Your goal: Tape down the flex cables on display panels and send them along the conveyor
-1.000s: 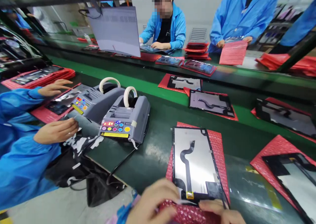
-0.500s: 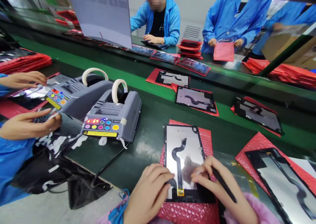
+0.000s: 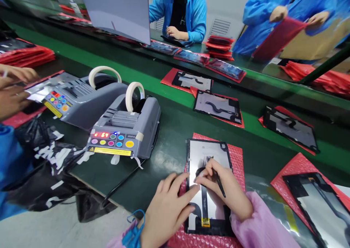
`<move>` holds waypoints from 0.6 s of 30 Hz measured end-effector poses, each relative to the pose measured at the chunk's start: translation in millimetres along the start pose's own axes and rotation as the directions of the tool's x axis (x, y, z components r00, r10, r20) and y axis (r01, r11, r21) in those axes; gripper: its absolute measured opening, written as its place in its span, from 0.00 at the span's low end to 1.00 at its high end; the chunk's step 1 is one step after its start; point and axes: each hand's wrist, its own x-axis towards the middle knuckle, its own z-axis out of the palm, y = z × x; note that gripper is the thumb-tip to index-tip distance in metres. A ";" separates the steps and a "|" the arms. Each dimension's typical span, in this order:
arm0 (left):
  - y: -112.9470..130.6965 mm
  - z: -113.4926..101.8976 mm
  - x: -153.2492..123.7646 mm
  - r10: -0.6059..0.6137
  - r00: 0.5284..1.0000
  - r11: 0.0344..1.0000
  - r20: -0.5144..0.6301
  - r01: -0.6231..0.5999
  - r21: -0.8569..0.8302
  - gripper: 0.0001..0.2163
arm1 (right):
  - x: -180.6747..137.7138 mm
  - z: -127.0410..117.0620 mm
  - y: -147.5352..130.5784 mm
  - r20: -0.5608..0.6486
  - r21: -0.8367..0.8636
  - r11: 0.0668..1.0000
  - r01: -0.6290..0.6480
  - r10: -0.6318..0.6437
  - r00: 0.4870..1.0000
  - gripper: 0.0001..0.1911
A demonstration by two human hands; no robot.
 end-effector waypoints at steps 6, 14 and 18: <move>2.1 9.5 1.3 0.012 1.000 0.994 0.016 -0.013 0.108 0.16 | 5.4 -2.6 -1.9 -0.304 -0.240 0.958 -0.155 0.077 0.950 0.15; 0.2 8.3 -0.5 0.027 0.999 0.985 -0.034 -0.021 0.173 0.19 | -19.9 -67.0 20.4 -0.557 -0.314 0.857 -0.410 0.184 0.810 0.17; -2.0 10.5 1.7 0.056 0.998 0.975 -0.031 -0.048 0.219 0.21 | -37.2 -54.5 34.0 -0.484 -0.197 0.896 -0.399 0.265 0.834 0.22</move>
